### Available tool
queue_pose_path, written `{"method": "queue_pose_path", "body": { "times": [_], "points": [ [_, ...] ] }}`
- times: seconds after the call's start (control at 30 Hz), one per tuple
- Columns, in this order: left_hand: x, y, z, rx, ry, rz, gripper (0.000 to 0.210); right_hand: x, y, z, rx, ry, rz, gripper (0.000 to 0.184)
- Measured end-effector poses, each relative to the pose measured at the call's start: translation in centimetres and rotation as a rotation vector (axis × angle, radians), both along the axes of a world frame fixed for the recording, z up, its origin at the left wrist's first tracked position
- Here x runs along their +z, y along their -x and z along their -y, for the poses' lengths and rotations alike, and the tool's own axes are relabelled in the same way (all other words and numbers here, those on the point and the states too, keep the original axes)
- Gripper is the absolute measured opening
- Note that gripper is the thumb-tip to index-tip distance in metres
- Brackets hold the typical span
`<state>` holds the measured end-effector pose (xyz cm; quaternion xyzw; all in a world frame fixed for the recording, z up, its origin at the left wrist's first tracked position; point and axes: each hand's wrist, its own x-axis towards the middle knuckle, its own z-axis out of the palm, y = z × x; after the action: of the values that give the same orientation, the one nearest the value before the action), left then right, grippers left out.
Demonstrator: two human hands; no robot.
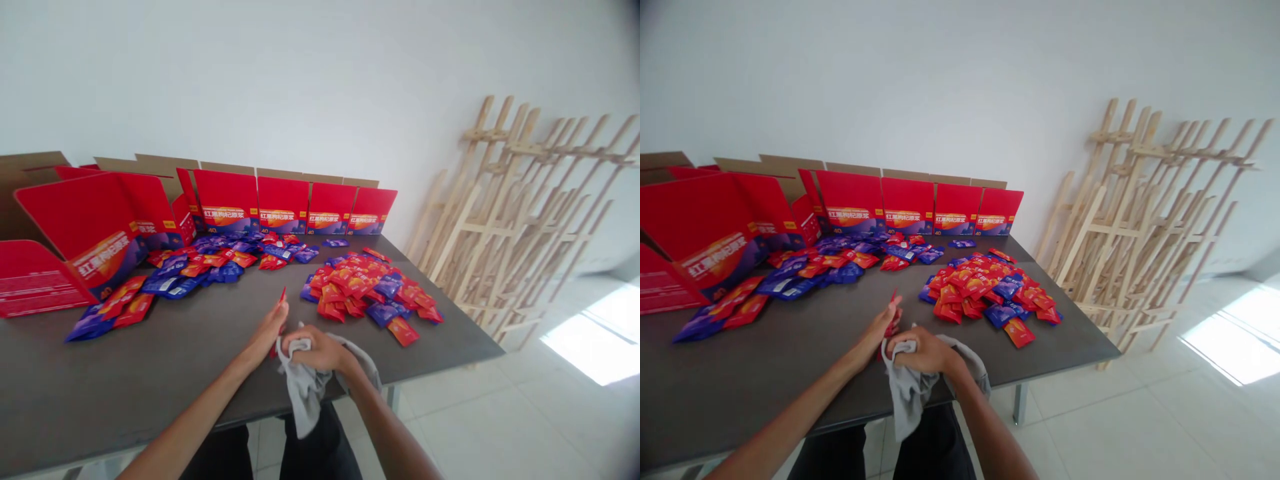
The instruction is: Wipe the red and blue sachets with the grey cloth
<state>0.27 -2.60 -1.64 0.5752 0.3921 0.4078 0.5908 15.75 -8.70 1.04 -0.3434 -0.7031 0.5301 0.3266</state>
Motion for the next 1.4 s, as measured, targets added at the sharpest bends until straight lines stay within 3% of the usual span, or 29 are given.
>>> {"method": "queue_pose_path", "body": {
  "times": [0.1,0.2,0.3,0.4,0.53,0.63,0.83,1.17,1.3,1.4],
  "points": [
    [1.8,-1.8,0.9,-0.059,-0.247,-0.232,0.078,0.2,-1.4,2.6,0.168,0.191,0.013,0.009],
    [3.9,-4.8,2.3,-0.231,-0.535,-0.372,0.071,0.3,-2.1,4.6,0.256,0.177,0.008,0.01],
    [5.2,-8.5,3.1,-0.462,-0.81,-0.503,0.078,0.3,-2.1,5.9,0.273,0.172,0.035,0.012],
    [5.2,-12.5,3.1,-0.638,-1.037,-0.674,0.081,0.2,-1.8,6.9,0.24,0.181,0.073,0.013],
    [4.0,-16.2,2.8,-0.687,-1.246,-0.878,0.074,-0.1,-1.8,7.4,0.167,0.182,0.066,0.02],
    [3.0,-16.7,2.6,-0.663,-1.277,-0.912,0.068,-0.5,-2.1,7.2,0.2,0.189,0.013,0.017],
    [2.4,-15.5,2.2,-0.64,-1.27,-0.875,0.027,-1.4,-2.4,6.4,0.254,0.178,-0.069,0.011],
    [2.4,-16.4,1.7,-0.694,-1.207,-0.875,0.021,-1.3,-2.6,6.5,0.22,0.148,-0.052,0.011],
    [3.6,-13.8,1.4,-0.647,-1.085,-0.705,0.026,-1.3,-2.5,6.5,0.195,0.123,-0.064,0.01],
    [4.9,-9.1,-0.1,-0.481,-0.936,-0.536,0.03,-1.3,-2.5,6.7,0.151,0.102,-0.077,0.008]
  ]
}}
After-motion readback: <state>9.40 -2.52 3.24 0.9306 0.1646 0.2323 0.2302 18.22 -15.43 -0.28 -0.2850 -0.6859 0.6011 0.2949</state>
